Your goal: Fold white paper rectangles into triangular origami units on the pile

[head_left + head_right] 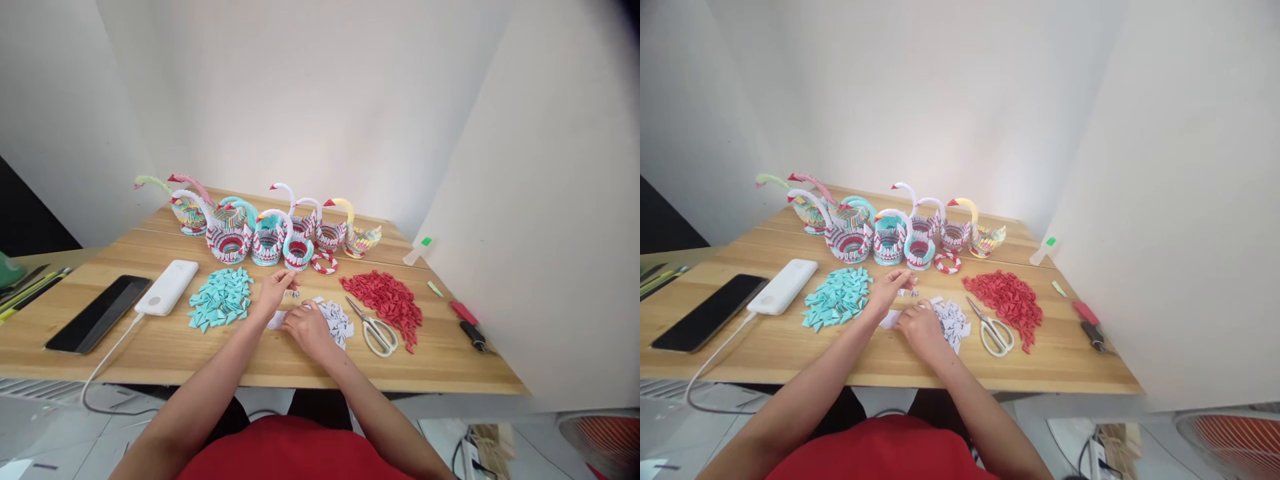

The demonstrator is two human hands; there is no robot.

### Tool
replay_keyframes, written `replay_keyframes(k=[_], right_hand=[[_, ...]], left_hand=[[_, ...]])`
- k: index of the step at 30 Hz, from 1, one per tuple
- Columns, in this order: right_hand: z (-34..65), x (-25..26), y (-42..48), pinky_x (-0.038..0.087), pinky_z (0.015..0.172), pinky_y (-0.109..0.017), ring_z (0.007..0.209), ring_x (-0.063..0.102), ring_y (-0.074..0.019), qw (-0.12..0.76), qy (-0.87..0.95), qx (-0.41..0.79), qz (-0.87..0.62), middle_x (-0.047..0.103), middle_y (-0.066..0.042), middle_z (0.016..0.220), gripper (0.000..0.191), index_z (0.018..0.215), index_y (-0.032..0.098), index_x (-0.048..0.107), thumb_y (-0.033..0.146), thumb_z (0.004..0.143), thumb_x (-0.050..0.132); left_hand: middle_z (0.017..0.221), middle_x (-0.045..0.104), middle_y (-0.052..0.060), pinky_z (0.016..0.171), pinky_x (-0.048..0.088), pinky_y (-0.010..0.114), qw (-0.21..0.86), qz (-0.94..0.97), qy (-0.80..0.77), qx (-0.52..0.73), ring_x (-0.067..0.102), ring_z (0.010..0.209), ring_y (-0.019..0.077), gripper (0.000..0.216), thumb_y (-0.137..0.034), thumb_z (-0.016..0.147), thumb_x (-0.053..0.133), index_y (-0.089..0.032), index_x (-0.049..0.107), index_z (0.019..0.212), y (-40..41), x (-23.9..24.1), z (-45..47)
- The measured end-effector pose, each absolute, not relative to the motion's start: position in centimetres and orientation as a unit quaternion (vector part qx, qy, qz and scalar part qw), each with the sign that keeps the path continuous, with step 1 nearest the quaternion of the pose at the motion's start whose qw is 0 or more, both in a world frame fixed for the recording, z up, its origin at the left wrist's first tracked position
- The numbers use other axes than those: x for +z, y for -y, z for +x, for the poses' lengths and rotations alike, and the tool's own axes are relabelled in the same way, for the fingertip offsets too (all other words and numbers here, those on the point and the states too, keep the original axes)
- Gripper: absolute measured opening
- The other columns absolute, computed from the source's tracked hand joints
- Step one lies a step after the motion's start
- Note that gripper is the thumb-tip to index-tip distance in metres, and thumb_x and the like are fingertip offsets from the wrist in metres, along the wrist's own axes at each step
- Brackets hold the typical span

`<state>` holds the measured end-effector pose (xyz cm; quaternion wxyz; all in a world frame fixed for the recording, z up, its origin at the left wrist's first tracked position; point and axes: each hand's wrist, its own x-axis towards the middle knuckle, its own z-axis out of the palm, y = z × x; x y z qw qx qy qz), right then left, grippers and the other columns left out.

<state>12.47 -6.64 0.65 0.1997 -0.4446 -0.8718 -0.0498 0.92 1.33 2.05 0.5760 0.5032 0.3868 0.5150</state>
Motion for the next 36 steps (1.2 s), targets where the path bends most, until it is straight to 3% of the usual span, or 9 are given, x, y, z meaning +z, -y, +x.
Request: replay_keyframes(k=[4,10,12,14,18,25,30,36], right_hand=[[13.5,1.5,6.0,0.038,0.085,-0.033,0.070,0.061,-0.0145,0.240,0.858,-0.030,-0.453,0.070,0.000,0.074,0.018,0.080,0.020,0.065,0.014,0.090,0.051],[15.5,4.0,4.8,0.041,0.077,-0.029,0.077,0.061,-0.0165,0.334,0.814,0.028,-0.474,0.070,-0.003,0.080,0.015,0.083,0.019,0.063,0.023,0.092,0.052],[15.8,4.5,4.5,0.041,0.075,-0.028,0.076,0.060,-0.0162,0.354,0.800,0.041,-0.482,0.069,-0.002,0.078,0.017,0.080,0.020,0.063,0.027,0.092,0.053],[15.9,4.7,4.2,0.041,0.072,-0.027,0.073,0.059,-0.0155,0.364,0.789,0.050,-0.493,0.068,-0.001,0.075,0.019,0.078,0.020,0.063,0.029,0.091,0.053],[16.1,4.7,3.4,0.042,0.072,-0.027,0.073,0.059,-0.0154,0.369,0.785,0.058,-0.494,0.067,-0.001,0.074,0.020,0.079,0.020,0.064,0.031,0.091,0.053],[17.6,5.3,1.6,0.046,0.078,-0.027,0.086,0.064,-0.0158,0.448,0.744,0.083,-0.488,0.070,-0.004,0.092,0.026,0.112,0.020,0.060,0.026,0.096,0.040],[18.7,4.2,0.9,0.045,0.091,-0.033,0.103,0.060,-0.0179,0.458,0.780,0.050,-0.424,0.068,-0.006,0.107,0.026,0.109,0.022,0.062,0.019,0.094,0.041],[18.4,3.0,1.3,0.046,0.091,-0.037,0.103,0.059,-0.0198,0.450,0.801,0.078,-0.387,0.067,-0.006,0.108,0.024,0.110,0.024,0.061,0.018,0.088,0.054]], left_hand=[[0.073,0.068,0.006,0.065,0.048,0.027,0.517,0.560,-0.393,0.514,0.061,0.067,0.0166,0.035,-0.046,0.078,0.059,-0.012,0.066,0.083,-0.2,3.8,0.3],[0.104,0.069,0.008,0.088,0.045,0.032,0.423,0.701,-0.367,0.440,0.062,0.097,0.0227,0.033,-0.041,0.080,0.059,-0.018,0.068,0.103,1.3,5.7,-2.3],[0.101,0.069,0.007,0.082,0.047,0.032,0.453,0.703,-0.364,0.409,0.063,0.090,0.0219,0.040,-0.040,0.076,0.064,-0.018,0.065,0.109,1.1,5.3,-2.9],[0.087,0.070,0.006,0.069,0.049,0.030,0.506,0.680,-0.364,0.386,0.063,0.074,0.0195,0.042,-0.043,0.073,0.065,-0.017,0.065,0.105,0.6,4.7,-3.1],[0.062,0.062,0.002,0.053,0.042,0.024,0.555,0.659,-0.363,0.354,0.054,0.051,0.0129,0.033,-0.048,0.071,0.064,-0.015,0.065,0.072,-0.7,4.5,-2.5],[0.053,0.059,0.001,0.047,0.033,0.021,0.567,0.601,-0.397,0.400,0.048,0.045,0.0106,0.034,-0.047,0.071,0.066,-0.013,0.061,0.072,-2.3,3.9,-1.4],[0.050,0.056,0.000,0.046,0.028,0.019,0.574,0.550,-0.409,0.449,0.044,0.043,0.0082,0.038,-0.049,0.072,0.064,-0.014,0.054,0.063,-1.9,2.7,-1.4],[0.051,0.056,0.000,0.048,0.028,0.020,0.566,0.561,-0.406,0.447,0.043,0.045,0.0073,0.040,-0.048,0.076,0.061,-0.013,0.052,0.059,-1.5,2.4,-1.7]])
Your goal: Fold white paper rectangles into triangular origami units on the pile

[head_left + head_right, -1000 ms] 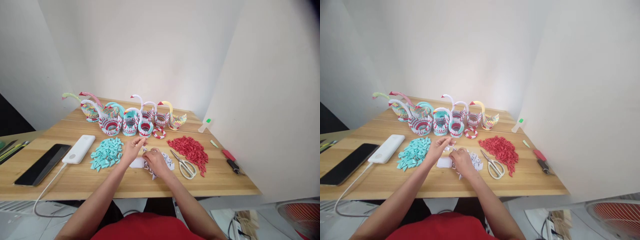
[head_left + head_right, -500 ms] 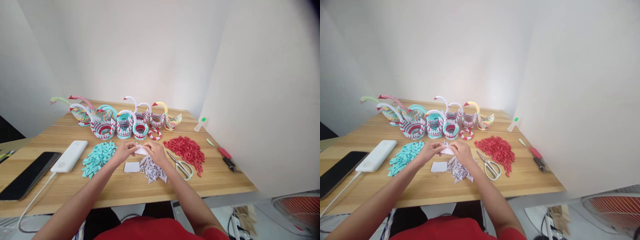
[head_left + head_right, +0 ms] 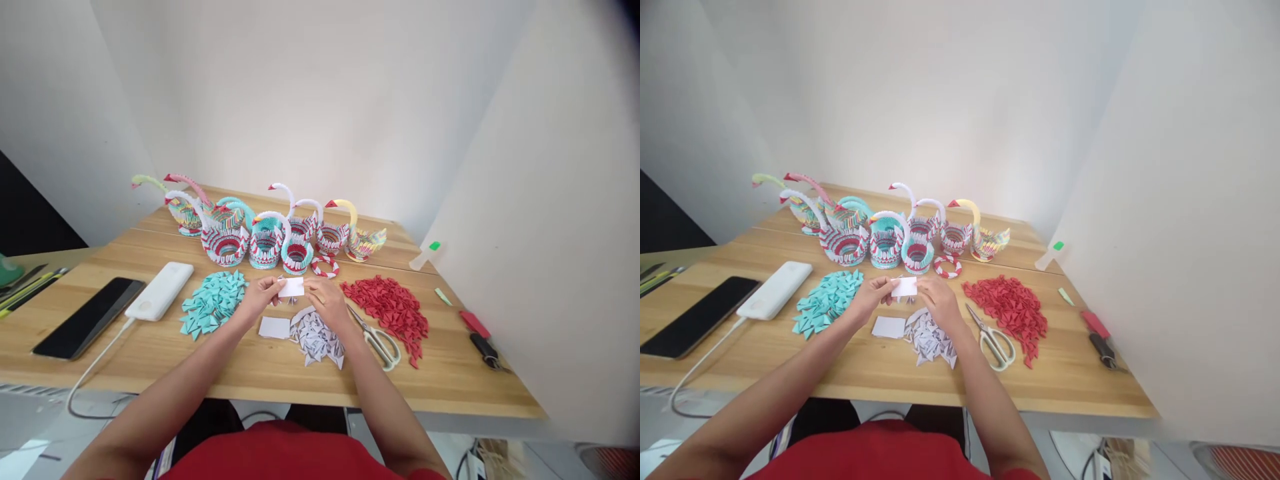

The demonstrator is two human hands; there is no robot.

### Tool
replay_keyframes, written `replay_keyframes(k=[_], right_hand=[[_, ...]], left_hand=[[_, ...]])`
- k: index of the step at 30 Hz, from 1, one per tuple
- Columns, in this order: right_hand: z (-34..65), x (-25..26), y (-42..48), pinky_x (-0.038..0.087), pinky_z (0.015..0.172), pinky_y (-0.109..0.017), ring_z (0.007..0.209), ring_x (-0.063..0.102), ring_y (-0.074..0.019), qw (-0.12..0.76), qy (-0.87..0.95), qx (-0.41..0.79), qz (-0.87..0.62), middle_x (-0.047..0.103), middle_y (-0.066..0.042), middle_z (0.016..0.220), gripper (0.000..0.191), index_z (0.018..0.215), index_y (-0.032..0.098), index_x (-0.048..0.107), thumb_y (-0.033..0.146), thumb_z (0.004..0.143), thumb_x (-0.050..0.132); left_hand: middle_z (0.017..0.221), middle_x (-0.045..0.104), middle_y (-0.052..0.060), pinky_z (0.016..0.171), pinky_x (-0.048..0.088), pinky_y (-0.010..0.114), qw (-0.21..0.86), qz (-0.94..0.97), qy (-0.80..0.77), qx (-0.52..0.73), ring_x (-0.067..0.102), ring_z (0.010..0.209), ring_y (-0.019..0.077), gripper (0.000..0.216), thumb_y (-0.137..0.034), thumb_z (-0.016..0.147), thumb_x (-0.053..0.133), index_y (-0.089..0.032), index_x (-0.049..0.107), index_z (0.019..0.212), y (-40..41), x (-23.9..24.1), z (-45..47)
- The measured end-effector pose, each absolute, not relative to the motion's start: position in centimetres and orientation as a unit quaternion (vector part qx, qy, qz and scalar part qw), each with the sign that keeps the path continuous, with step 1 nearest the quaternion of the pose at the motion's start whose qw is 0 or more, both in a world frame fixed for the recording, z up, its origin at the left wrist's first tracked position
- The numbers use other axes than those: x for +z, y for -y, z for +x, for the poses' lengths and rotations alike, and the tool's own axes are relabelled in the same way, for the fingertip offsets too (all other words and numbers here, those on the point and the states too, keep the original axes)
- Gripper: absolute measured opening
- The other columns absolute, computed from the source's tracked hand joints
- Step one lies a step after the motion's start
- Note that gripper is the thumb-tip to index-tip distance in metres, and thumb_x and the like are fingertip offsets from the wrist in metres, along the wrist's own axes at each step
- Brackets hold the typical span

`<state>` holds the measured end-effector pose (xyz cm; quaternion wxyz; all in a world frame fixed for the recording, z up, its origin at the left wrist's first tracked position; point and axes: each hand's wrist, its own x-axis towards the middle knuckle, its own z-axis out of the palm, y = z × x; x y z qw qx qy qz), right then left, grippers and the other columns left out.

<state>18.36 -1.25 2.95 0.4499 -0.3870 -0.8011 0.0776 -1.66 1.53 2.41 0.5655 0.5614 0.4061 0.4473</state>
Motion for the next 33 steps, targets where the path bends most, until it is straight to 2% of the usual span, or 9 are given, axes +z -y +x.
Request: replay_keyframes(k=[3,7,11,15,20,23,25,29,33], right_hand=[[18.1,2.9,1.5,0.047,0.088,-0.037,0.097,0.060,-0.0201,0.444,0.804,0.090,-0.385,0.067,-0.006,0.101,0.021,0.105,0.023,0.063,0.017,0.087,0.055],[17.9,3.0,1.8,0.048,0.077,-0.033,0.083,0.061,-0.0188,0.464,0.775,0.128,-0.410,0.067,-0.004,0.084,0.008,0.086,0.022,0.065,0.021,0.087,0.057],[17.7,3.3,2.1,0.048,0.076,-0.031,0.079,0.062,-0.0176,0.495,0.739,0.175,-0.423,0.067,-0.003,0.081,0.012,0.075,0.020,0.063,0.025,0.086,0.059],[17.5,3.5,2.4,0.048,0.075,-0.030,0.078,0.063,-0.0169,0.515,0.708,0.198,-0.442,0.067,-0.002,0.078,0.011,0.073,0.020,0.063,0.025,0.083,0.062],[17.4,2.7,2.3,0.049,0.075,-0.029,0.077,0.063,-0.0169,0.523,0.674,0.230,-0.469,0.067,-0.002,0.079,0.009,0.081,0.020,0.064,0.029,0.080,0.064],[17.4,2.2,2.2,0.051,0.076,-0.029,0.077,0.064,-0.0161,0.529,0.652,0.250,-0.482,0.068,-0.002,0.084,0.027,0.104,0.021,0.063,0.031,0.078,0.067],[17.5,2.1,2.2,0.051,0.077,-0.029,0.077,0.064,-0.0161,0.522,0.656,0.252,-0.483,0.069,-0.002,0.085,0.032,0.110,0.022,0.063,0.032,0.080,0.065],[17.5,2.2,2.2,0.052,0.075,-0.029,0.078,0.065,-0.0167,0.511,0.669,0.241,-0.482,0.070,-0.003,0.089,0.021,0.100,0.022,0.069,0.033,0.082,0.063],[17.5,2.2,2.3,0.052,0.075,-0.029,0.078,0.066,-0.0170,0.507,0.672,0.239,-0.484,0.071,-0.003,0.091,0.020,0.099,0.023,0.070,0.032,0.082,0.063]], left_hand=[[0.052,0.056,0.000,0.050,0.030,0.020,0.562,0.582,-0.394,0.436,0.043,0.046,0.0074,0.039,-0.047,0.078,0.059,-0.013,0.054,0.061,-1.3,2.3,-1.5],[0.059,0.060,0.001,0.053,0.036,0.021,0.557,0.626,-0.359,0.412,0.047,0.050,0.0092,0.035,-0.046,0.080,0.057,-0.012,0.060,0.072,-0.9,2.3,-1.4],[0.073,0.065,0.005,0.064,0.044,0.025,0.529,0.678,-0.309,0.407,0.055,0.064,0.0127,0.036,-0.044,0.087,0.049,-0.012,0.065,0.088,-0.5,2.8,-1.6],[0.083,0.069,0.006,0.064,0.045,0.025,0.463,0.711,-0.327,0.417,0.057,0.069,0.0144,0.038,-0.040,0.079,0.063,-0.013,0.065,0.105,-0.5,2.9,-1.7],[0.091,0.071,0.007,0.065,0.048,0.024,0.371,0.728,-0.354,0.455,0.061,0.071,0.0145,0.027,-0.033,0.076,0.069,-0.015,0.070,0.096,-0.5,2.3,-1.4],[0.087,0.072,0.007,0.065,0.048,0.024,0.347,0.735,-0.351,0.465,0.063,0.072,0.0154,0.024,-0.032,0.078,0.068,-0.015,0.071,0.094,-0.5,2.0,-1.4],[0.084,0.072,0.006,0.063,0.048,0.024,0.341,0.742,-0.344,0.463,0.064,0.070,0.0154,0.023,-0.033,0.079,0.067,-0.015,0.072,0.093,-0.4,2.0,-1.5],[0.080,0.072,0.006,0.060,0.048,0.023,0.341,0.743,-0.344,0.463,0.064,0.065,0.0150,0.024,-0.036,0.081,0.065,-0.015,0.072,0.091,-0.4,2.1,-1.6],[0.079,0.072,0.006,0.059,0.049,0.022,0.339,0.744,-0.343,0.463,0.063,0.063,0.0142,0.025,-0.037,0.082,0.063,-0.016,0.072,0.091,-0.4,2.0,-1.5]])
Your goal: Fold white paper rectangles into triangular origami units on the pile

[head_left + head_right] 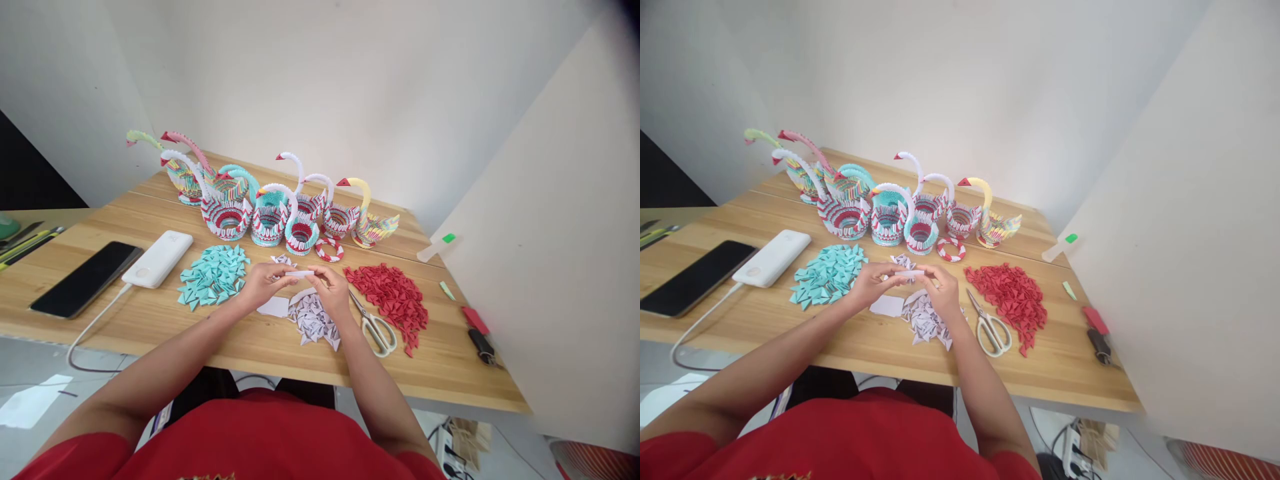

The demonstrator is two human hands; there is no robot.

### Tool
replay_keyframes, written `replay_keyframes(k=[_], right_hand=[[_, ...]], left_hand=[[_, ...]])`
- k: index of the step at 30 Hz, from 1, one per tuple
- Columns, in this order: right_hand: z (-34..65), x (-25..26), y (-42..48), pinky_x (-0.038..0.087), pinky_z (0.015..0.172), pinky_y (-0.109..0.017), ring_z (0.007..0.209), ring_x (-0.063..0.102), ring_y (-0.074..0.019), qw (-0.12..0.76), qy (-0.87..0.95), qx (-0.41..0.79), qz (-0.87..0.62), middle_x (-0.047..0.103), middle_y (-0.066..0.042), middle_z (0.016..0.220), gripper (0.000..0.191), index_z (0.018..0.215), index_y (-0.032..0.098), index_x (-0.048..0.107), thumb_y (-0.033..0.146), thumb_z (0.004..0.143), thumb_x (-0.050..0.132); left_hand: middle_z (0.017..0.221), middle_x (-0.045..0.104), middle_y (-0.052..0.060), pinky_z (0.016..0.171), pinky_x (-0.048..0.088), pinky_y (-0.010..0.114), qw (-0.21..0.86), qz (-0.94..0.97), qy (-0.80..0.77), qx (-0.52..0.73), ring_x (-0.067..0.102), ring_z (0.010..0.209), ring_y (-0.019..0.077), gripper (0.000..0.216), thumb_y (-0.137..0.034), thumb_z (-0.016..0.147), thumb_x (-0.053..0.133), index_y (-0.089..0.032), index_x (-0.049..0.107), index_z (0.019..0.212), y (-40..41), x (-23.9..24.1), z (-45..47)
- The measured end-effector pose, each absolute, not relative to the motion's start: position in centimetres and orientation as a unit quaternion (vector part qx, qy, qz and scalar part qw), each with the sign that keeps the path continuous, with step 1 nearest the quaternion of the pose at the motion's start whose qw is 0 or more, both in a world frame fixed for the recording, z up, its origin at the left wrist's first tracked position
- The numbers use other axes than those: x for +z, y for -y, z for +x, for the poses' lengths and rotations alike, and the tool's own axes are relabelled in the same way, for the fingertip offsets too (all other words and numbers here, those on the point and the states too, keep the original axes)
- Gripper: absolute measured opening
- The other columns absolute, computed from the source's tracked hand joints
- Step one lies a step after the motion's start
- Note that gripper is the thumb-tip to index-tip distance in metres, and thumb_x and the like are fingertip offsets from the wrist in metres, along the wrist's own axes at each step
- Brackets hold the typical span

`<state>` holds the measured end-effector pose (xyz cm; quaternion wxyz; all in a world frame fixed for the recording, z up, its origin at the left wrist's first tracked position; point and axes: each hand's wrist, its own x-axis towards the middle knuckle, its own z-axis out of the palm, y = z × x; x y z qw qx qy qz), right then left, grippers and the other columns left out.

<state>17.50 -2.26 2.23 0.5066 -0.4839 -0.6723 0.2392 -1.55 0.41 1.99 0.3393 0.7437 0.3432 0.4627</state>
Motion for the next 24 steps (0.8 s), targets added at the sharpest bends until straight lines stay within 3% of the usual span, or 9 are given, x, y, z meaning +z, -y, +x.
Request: replay_keyframes(k=[24], right_hand=[[17.23,2.19,2.29,0.051,0.072,-0.028,0.074,0.065,-0.0164,0.514,0.656,0.251,-0.492,0.071,-0.003,0.083,0.016,0.088,0.020,0.069,0.033,0.081,0.064]], left_hand=[[0.069,0.069,0.002,0.061,0.045,0.021,0.338,0.762,-0.338,0.436,0.061,0.063,0.0126,0.024,-0.037,0.086,0.058,-0.017,0.071,0.082,-0.18,2.33,-1.58]])
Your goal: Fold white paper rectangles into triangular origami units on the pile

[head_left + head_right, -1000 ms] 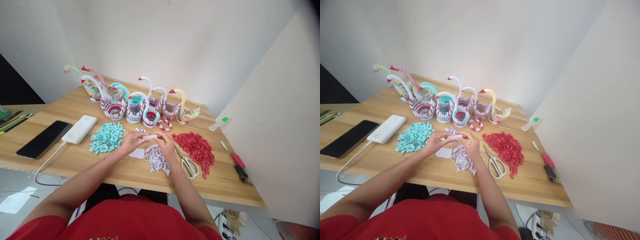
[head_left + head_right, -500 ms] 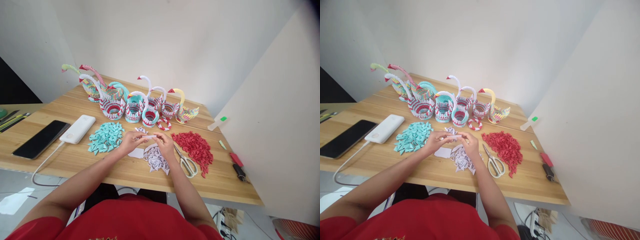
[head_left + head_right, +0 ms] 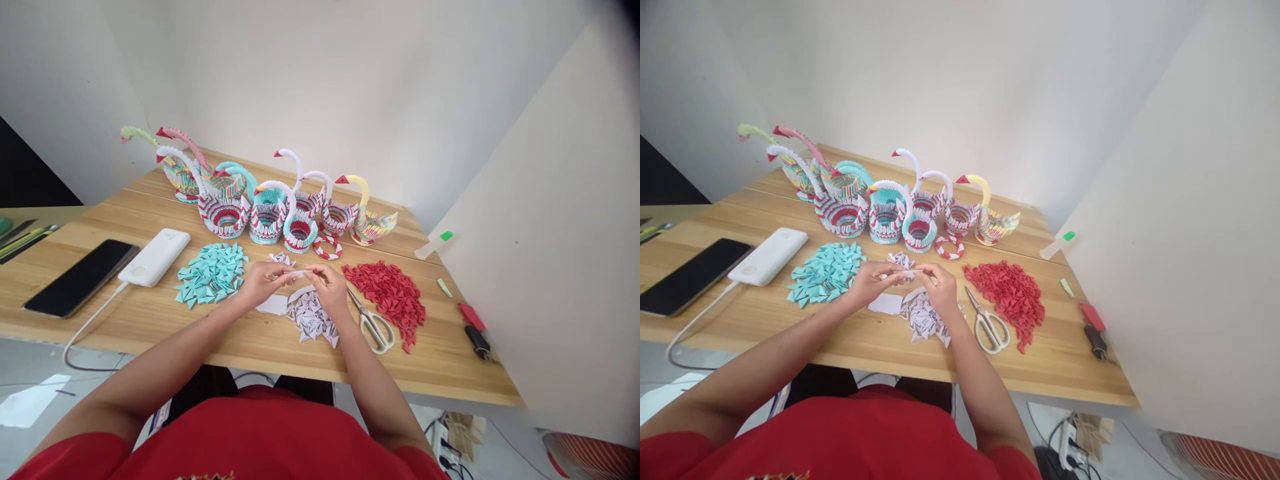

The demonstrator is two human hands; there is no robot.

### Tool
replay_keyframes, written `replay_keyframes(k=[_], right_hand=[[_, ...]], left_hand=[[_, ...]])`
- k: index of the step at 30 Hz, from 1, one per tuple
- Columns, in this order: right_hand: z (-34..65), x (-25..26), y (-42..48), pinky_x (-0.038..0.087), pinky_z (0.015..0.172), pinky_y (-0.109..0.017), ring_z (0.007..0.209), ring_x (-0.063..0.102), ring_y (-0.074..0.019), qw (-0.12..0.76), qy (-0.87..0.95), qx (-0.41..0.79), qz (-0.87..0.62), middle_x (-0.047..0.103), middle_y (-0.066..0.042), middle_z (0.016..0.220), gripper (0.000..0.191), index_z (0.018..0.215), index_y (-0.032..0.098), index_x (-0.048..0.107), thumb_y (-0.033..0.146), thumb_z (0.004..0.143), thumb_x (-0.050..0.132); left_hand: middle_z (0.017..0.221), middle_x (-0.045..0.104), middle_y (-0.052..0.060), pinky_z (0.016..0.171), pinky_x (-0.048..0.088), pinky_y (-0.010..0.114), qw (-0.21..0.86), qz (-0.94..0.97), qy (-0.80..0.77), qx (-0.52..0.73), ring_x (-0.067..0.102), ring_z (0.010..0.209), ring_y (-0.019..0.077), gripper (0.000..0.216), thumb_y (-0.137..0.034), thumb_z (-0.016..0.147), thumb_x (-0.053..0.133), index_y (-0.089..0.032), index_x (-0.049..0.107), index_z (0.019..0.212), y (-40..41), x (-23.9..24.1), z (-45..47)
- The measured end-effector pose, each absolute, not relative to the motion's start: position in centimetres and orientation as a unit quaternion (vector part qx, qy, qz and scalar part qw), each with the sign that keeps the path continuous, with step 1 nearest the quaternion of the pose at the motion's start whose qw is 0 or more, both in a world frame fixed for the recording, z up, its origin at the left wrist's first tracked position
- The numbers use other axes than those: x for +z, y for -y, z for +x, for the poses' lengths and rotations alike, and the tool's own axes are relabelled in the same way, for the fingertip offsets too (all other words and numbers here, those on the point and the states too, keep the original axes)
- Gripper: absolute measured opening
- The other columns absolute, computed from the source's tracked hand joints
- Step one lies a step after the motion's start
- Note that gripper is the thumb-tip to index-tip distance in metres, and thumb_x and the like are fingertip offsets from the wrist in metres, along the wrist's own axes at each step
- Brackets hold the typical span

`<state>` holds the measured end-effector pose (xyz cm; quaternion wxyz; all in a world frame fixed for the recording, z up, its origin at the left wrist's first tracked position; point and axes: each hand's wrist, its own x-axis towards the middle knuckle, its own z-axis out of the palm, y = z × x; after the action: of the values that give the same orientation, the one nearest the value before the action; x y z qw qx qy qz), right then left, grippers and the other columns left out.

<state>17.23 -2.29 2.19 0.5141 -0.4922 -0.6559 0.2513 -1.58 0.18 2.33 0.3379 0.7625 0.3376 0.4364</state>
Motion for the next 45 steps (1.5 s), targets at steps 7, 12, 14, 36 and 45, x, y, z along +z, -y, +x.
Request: replay_keyframes(k=[7,12,14,36,45], right_hand=[[17.1,2.3,2.4,0.051,0.072,-0.029,0.073,0.064,-0.0162,0.508,0.666,0.233,-0.495,0.070,-0.002,0.080,0.014,0.083,0.020,0.067,0.033,0.082,0.062],[17.1,2.3,2.4,0.051,0.073,-0.029,0.073,0.063,-0.0161,0.512,0.672,0.208,-0.494,0.069,-0.002,0.080,0.013,0.083,0.020,0.067,0.032,0.082,0.061],[17.1,2.3,2.4,0.051,0.073,-0.029,0.073,0.063,-0.0162,0.512,0.670,0.205,-0.496,0.069,-0.002,0.080,0.014,0.083,0.021,0.067,0.033,0.083,0.060],[17.0,1.8,2.1,0.051,0.072,-0.028,0.075,0.064,-0.0162,0.512,0.649,0.263,-0.497,0.069,-0.003,0.083,0.017,0.090,0.020,0.066,0.033,0.080,0.061],[16.7,2.2,1.9,0.045,0.060,-0.023,0.061,0.056,-0.0126,0.452,0.684,0.295,-0.491,0.061,0.003,0.066,0.016,0.079,0.018,0.066,0.033,0.080,0.060]], left_hand=[[0.070,0.068,0.003,0.060,0.046,0.021,0.362,0.747,-0.347,0.437,0.060,0.062,0.0124,0.029,-0.041,0.086,0.057,-0.016,0.071,0.080,-0.2,2.2,-1.3],[0.070,0.067,0.003,0.056,0.043,0.021,0.423,0.711,-0.369,0.423,0.056,0.059,0.0121,0.028,-0.040,0.081,0.062,-0.014,0.070,0.085,-0.4,1.9,-1.1],[0.072,0.067,0.004,0.056,0.042,0.022,0.429,0.715,-0.372,0.408,0.054,0.059,0.0118,0.028,-0.040,0.079,0.063,-0.013,0.070,0.085,-0.5,1.7,-1.1],[0.062,0.065,0.003,0.052,0.045,0.020,0.478,0.674,-0.381,0.415,0.056,0.054,0.0110,0.030,-0.040,0.081,0.059,-0.013,0.064,0.070,-0.4,2.1,-0.7],[0.060,0.064,0.002,0.053,0.044,0.020,0.471,0.682,-0.388,0.404,0.057,0.054,0.0115,0.025,-0.034,0.079,0.058,-0.013,0.062,0.067,-0.2,2.5,-0.8]])
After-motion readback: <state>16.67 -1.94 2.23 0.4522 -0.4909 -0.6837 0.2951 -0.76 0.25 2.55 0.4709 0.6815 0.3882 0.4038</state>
